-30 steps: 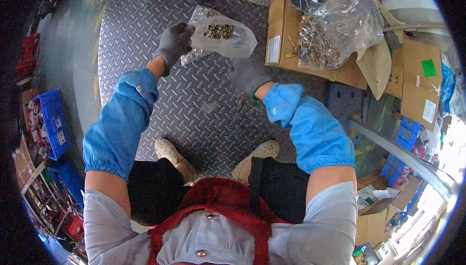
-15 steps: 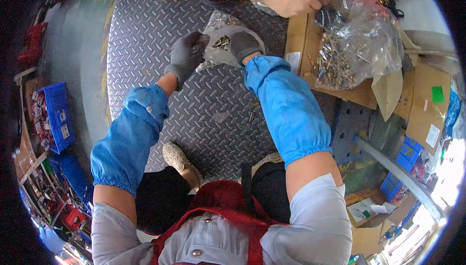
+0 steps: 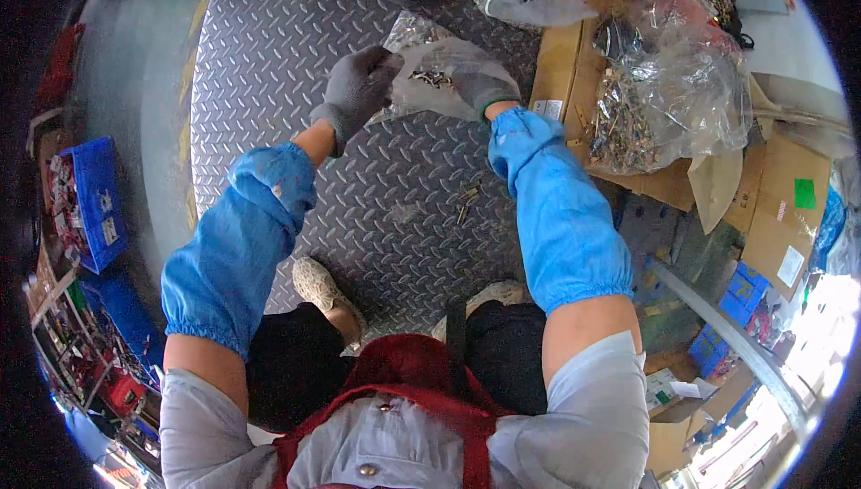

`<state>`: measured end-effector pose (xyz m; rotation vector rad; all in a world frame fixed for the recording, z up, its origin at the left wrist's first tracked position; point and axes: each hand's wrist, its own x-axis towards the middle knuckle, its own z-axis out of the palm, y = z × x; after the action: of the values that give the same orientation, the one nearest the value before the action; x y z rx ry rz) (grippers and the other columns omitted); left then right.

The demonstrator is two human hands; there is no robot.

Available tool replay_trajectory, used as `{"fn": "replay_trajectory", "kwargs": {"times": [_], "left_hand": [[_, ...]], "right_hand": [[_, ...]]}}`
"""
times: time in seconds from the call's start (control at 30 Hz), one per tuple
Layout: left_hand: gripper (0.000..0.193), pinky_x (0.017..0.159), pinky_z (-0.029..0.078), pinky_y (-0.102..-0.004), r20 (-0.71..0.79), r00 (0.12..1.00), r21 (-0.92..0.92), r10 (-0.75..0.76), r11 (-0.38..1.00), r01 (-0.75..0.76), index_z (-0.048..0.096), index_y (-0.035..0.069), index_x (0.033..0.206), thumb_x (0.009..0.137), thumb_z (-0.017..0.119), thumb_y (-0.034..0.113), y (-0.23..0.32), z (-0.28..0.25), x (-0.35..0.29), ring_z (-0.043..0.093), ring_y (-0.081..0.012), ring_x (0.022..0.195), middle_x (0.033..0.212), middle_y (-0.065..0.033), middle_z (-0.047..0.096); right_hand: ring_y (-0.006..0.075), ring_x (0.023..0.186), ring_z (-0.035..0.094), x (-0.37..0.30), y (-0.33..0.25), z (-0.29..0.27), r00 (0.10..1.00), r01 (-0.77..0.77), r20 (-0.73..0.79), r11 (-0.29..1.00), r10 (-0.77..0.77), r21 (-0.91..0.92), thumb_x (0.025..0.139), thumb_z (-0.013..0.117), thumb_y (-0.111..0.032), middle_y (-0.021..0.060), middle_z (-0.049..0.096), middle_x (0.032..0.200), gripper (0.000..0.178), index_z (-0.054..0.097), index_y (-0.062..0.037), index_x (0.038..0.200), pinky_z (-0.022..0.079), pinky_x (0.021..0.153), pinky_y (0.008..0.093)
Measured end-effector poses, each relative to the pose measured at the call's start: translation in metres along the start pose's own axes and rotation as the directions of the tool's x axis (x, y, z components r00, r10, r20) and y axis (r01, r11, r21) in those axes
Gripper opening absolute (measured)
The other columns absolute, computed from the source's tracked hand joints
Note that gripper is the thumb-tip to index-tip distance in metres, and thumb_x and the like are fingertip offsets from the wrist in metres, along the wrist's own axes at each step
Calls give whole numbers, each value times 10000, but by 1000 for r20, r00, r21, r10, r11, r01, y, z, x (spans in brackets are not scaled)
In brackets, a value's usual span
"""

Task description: The person sorts small metal electronic components by hand into plastic bags and cardboard boxes.

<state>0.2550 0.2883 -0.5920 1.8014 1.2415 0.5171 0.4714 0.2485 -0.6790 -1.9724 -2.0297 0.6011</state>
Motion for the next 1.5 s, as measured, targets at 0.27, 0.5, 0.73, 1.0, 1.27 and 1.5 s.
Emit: {"fn": "replay_trajectory", "kwargs": {"times": [0.27, 0.5, 0.73, 1.0, 1.27, 1.5], "left_hand": [[282, 487, 449, -295, -22, 1000, -50, -18, 999, 17, 593, -15, 892, 875, 543, 262, 4, -9, 0, 549, -130, 514, 648, -71, 578], [290, 515, 452, -296, 94, 962, -207, -257, 940, 271, 612, -10, 909, 867, 544, 268, 13, -4, -2, 565, -136, 547, 664, -75, 588], [239, 456, 426, -263, 191, 948, -317, -254, 898, 305, 612, 5, 904, 875, 543, 232, 7, 1, -8, 525, -100, 518, 678, -28, 579], [225, 416, 399, -250, 195, 956, -351, -220, 894, 278, 568, 35, 854, 884, 544, 257, 17, 16, -1, 455, -78, 480, 592, 16, 460], [240, 404, 395, -267, 150, 939, -267, -309, 902, 339, 581, 41, 826, 854, 580, 279, -11, 6, 5, 469, -96, 498, 593, -6, 484], [244, 397, 447, -276, 180, 978, -177, -103, 975, 135, 546, 71, 848, 845, 576, 313, -25, 20, 17, 503, -112, 476, 600, -7, 481]], "right_hand": [[322, 1064, 535, 7, -26, -13, 883, -209, 393, 965, 256, -159, 874, 373, -374, 179, 547, 1171, 447, 595, -65, 1108, 406, 906, 409], [324, 1010, 562, 11, -35, -12, 891, -224, 365, 961, 269, -160, 843, 447, -343, 164, 594, 1097, 377, 641, -76, 1025, 439, 857, 413], [299, 1036, 561, 5, -36, -8, 979, -198, 109, 942, 174, 272, 856, 477, -289, 164, 605, 1089, 329, 625, -79, 1062, 452, 858, 362], [340, 963, 581, -44, -44, -26, 978, -201, 51, 980, 201, 0, 794, 528, -239, 182, 613, 1022, 301, 622, -63, 1020, 461, 811, 416], [314, 719, 593, -92, -63, -220, 797, -178, -601, 927, -62, -331, 727, 554, -161, 186, 606, 766, 175, 658, -21, 750, 469, 672, 444], [319, 790, 600, -185, 80, -309, 625, -583, -691, 806, 364, -102, 807, 554, -265, 176, 628, 925, 254, 666, -100, 965, 483, 740, 408]]}}
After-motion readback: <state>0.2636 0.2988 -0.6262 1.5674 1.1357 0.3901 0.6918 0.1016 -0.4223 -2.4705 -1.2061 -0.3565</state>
